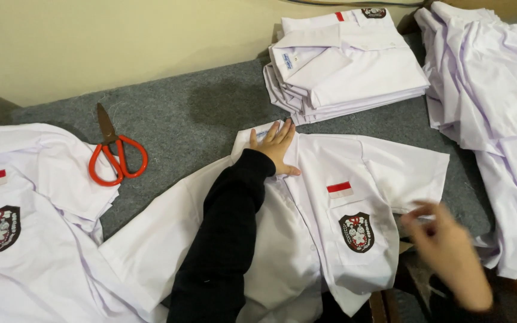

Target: A person trims loose threads from a white shirt with scissors and then folds the shirt neatly on a work surface.

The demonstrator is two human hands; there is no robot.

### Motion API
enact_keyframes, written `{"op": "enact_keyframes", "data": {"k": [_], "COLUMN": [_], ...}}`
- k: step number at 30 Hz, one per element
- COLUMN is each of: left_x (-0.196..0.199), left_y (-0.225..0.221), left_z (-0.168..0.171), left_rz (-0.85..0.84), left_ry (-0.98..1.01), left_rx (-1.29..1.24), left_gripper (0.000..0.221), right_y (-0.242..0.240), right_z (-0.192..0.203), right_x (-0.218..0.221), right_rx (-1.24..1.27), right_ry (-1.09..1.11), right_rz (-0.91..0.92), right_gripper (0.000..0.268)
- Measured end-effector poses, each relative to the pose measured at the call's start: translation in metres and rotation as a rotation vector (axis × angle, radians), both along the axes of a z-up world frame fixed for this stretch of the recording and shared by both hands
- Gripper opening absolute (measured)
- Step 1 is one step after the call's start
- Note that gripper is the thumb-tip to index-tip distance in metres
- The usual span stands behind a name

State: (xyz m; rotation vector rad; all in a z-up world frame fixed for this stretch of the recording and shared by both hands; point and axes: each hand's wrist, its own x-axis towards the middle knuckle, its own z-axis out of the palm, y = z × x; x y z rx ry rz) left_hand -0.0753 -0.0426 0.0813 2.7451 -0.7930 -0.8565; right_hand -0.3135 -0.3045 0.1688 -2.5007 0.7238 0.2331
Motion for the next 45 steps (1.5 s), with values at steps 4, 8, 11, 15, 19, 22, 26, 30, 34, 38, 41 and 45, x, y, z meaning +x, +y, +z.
{"op": "enact_keyframes", "data": {"k": [4,8,11,15,19,22,26,30,34,38,41,45], "left_x": [-0.002,-0.001,-0.001,0.0,-0.001,-0.001,-0.001,0.0,0.0,0.004,0.003,-0.003], "left_y": [0.001,0.001,0.0,-0.001,-0.001,0.0,0.0,-0.001,-0.001,0.002,0.004,0.004], "left_z": [0.004,0.006,0.008,0.007,0.006,0.008,0.005,0.006,0.004,-0.012,-0.01,-0.002], "left_rz": [-0.003,-0.002,-0.005,0.002,-0.005,-0.001,-0.001,-0.009,-0.001,-0.002,-0.007,-0.003], "left_ry": [0.001,0.012,0.022,0.032,0.025,0.031,0.028,0.017,0.038,0.035,0.025,0.027], "left_rx": [0.0,0.016,0.029,0.039,0.043,0.02,0.03,0.051,0.059,-0.058,-0.064,-0.057], "left_gripper": [0.125,0.127,0.127,0.126,0.128,0.127,0.127,0.128,0.128,0.128,0.13,0.134], "right_y": [-0.117,-0.142,-0.166,-0.155,-0.156,-0.138,-0.136,-0.16,-0.094,-0.029,-0.025,-0.015], "right_z": [-0.073,-0.094,-0.123,-0.116,-0.127,-0.12,-0.138,-0.157,-0.102,-0.115,-0.144,-0.127], "right_x": [0.057,0.098,0.117,0.126,0.126,0.125,0.131,0.131,0.13,0.15,0.16,0.15], "right_rx": [-0.288,-0.142,-0.064,0.053,0.052,-0.114,-0.413,-1.025,-0.623,-0.211,-0.376,-0.482], "right_ry": [-0.144,-0.021,-0.164,-0.307,-0.465,-0.472,-0.387,-0.417,-0.795,-0.707,-0.498,-0.226], "right_rz": [-0.134,-0.166,-0.151,-0.204,-0.277,-0.288,-0.208,-0.032,0.25,0.637,0.759,0.739], "right_gripper": [0.054,0.066,0.059,0.037,0.03,0.029,0.027,0.062,0.041,0.035,0.05,0.059]}}
